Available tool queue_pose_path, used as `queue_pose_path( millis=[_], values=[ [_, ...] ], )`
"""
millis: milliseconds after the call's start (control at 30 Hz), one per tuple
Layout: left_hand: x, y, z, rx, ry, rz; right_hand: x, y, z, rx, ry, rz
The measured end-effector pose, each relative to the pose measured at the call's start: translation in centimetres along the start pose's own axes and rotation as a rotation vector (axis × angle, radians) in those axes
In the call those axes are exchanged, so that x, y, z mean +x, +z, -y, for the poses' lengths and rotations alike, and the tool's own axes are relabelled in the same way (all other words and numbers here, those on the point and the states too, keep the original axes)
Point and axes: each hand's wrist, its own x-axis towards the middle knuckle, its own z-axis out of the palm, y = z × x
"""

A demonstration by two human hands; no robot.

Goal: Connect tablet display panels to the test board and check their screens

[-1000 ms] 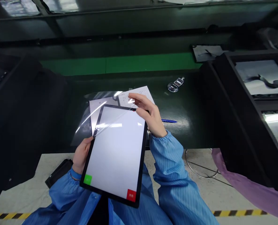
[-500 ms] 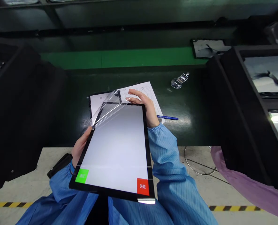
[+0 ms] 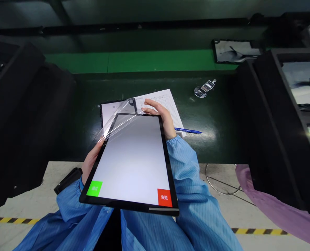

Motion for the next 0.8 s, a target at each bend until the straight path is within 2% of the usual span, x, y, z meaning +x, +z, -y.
queue_pose_path(
  millis=[133,333,500,700,800],
  values=[
    [0.5,-0.2,0.2,-0.056,-0.053,-0.003,0.0,0.0,0.0,0.017,-0.009,0.001],
    [1.0,1.0,-0.3,-0.100,-0.418,0.165,-0.2,0.1,0.3,0.017,-0.038,-0.010],
    [0.8,2.2,-0.7,-0.130,-0.600,0.218,-0.2,-0.1,0.1,-0.022,-0.089,-0.009],
    [0.4,2.9,-0.9,-0.082,-0.599,0.173,0.1,-0.5,-0.3,0.015,-0.102,-0.012],
    [0.5,2.9,-0.8,0.001,-0.511,0.146,0.0,-0.6,-0.3,0.047,-0.112,0.027]
  ],
)
